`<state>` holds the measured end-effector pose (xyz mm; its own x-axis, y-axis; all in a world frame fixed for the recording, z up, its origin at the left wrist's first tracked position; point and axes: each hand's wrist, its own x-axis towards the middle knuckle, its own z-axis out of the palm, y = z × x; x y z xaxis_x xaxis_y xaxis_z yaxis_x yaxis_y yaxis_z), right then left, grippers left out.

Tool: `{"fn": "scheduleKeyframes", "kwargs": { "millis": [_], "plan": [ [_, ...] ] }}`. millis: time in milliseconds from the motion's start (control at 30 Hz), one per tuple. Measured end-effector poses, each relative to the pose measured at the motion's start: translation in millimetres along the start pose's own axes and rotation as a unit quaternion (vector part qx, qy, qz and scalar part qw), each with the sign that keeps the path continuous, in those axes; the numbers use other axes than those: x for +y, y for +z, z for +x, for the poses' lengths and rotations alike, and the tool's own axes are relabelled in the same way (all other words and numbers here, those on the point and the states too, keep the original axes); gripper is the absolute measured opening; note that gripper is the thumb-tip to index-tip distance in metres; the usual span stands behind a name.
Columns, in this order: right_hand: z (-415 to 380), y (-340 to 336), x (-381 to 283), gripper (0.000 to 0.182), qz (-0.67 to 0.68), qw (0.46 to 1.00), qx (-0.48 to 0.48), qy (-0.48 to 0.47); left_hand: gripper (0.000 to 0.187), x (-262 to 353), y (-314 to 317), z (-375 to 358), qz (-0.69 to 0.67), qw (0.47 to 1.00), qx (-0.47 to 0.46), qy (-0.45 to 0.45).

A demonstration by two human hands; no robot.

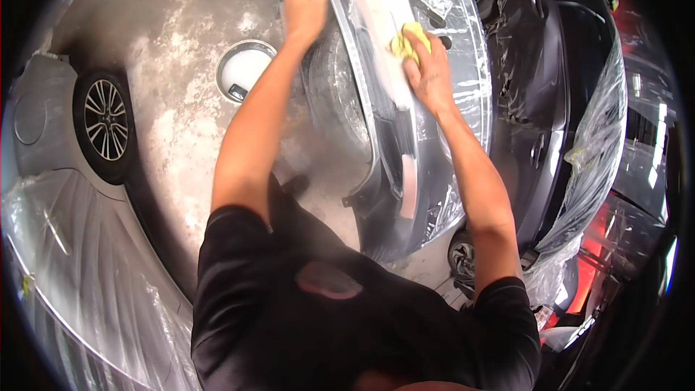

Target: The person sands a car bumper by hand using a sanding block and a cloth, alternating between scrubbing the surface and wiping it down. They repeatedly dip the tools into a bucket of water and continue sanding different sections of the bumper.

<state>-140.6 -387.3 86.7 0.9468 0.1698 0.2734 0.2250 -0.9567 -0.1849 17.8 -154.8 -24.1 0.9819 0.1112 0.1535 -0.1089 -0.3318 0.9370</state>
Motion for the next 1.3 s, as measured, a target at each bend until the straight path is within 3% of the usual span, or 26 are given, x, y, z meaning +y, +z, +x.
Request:
{"fn": "scheduleKeyframes", "kwargs": {
  "millis": [33, 67, 100, 133, 200, 233, 267, 300, 367, 467, 500, 567, 600, 800, 867, 900, 967, 1033, 1100, 1167, 1233, 1300],
  "plan": [
    [-10, -16, -4, 0.057, 0.0, 1.0, 0.002, -0.001, 0.067, -10, -32, -11, -0.005, 1.0, 0.005, -0.002],
    [-22, -30, -9, 0.061, -0.024, 0.997, -0.059, -0.037, 0.07, -48, -57, -20, -0.019, 0.999, -0.026, -0.039],
    [-36, -43, -15, 0.065, -0.049, 0.989, -0.121, -0.071, 0.071, -77, -89, -45, 0.021, 0.999, 0.011, -0.039],
    [-57, -50, -16, 0.067, -0.075, 0.978, -0.167, -0.1, 0.07, -97, -125, -73, 0.035, 0.99, 0.021, -0.136],
    [-84, -51, -27, 0.069, -0.106, 0.963, -0.214, -0.128, 0.067, -206, -188, -142, 0.081, 0.979, 0.04, -0.182],
    [-88, -52, -35, 0.066, -0.124, 0.94, -0.27, -0.167, 0.063, -243, -229, -182, 0.13, 0.956, 0.012, -0.265],
    [-82, -52, -40, 0.063, -0.141, 0.913, -0.324, -0.205, 0.06, -282, -263, -231, 0.146, 0.957, 0.041, -0.248],
    [-67, -48, -41, 0.063, -0.146, 0.911, -0.327, -0.204, 0.059, -316, -297, -279, 0.219, 0.92, 0.035, -0.323],
    [-28, -30, -35, 0.056, -0.122, 0.898, -0.34, -0.25, 0.055, -318, -357, -358, 0.272, 0.845, 0.031, -0.46],
    [50, 20, -23, 0.037, -0.145, 0.886, -0.316, -0.306, 0.058, -334, -432, -473, 0.364, 0.757, -0.023, -0.543],
    [84, 36, -22, 0.029, -0.172, 0.873, -0.296, -0.347, 0.059, -312, -444, -484, 0.364, 0.745, -0.024, -0.559],
    [153, 62, -39, 0.028, -0.324, 0.832, -0.317, -0.319, 0.064, -315, -469, -526, 0.393, 0.734, -0.03, -0.553],
    [185, 78, -29, 0.029, -0.327, 0.836, -0.276, -0.344, 0.067, -313, -480, -540, 0.383, 0.728, -0.039, -0.567],
    [354, 155, -7, 0.035, -0.297, 0.884, -0.179, -0.314, 0.069, -300, -512, -531, 0.382, 0.69, -0.056, -0.612],
    [383, 157, -18, 0.035, -0.328, 0.889, -0.172, -0.269, 0.069, -314, -518, -531, 0.405, 0.744, -0.006, -0.531],
    [382, 169, -7, 0.035, -0.326, 0.889, -0.177, -0.268, 0.069, -310, -517, -522, 0.407, 0.742, -0.01, -0.533],
    [372, 186, 10, 0.032, -0.309, 0.885, -0.086, -0.337, 0.07, -314, -513, -493, 0.399, 0.762, 0.007, -0.51],
    [335, 172, -5, 0.032, -0.313, 0.883, -0.12, -0.329, 0.071, -321, -510, -469, 0.362, 0.779, 0.004, -0.512],
    [291, 168, -5, 0.04, -0.3, 0.879, -0.221, -0.298, 0.069, -333, -505, -447, 0.354, 0.795, -0.012, -0.493],
    [254, 122, -41, 0.037, -0.313, 0.864, -0.264, -0.292, 0.068, -357, -502, -435, 0.351, 0.812, -0.006, -0.466],
    [198, 118, -26, 0.031, -0.342, 0.855, -0.206, -0.33, 0.068, -384, -497, -426, 0.413, 0.809, -0.008, -0.419],
    [144, 98, -37, 0.035, -0.34, 0.857, -0.223, -0.317, 0.066, -365, -486, -392, 0.407, 0.799, -0.012, -0.442]
  ]
}}
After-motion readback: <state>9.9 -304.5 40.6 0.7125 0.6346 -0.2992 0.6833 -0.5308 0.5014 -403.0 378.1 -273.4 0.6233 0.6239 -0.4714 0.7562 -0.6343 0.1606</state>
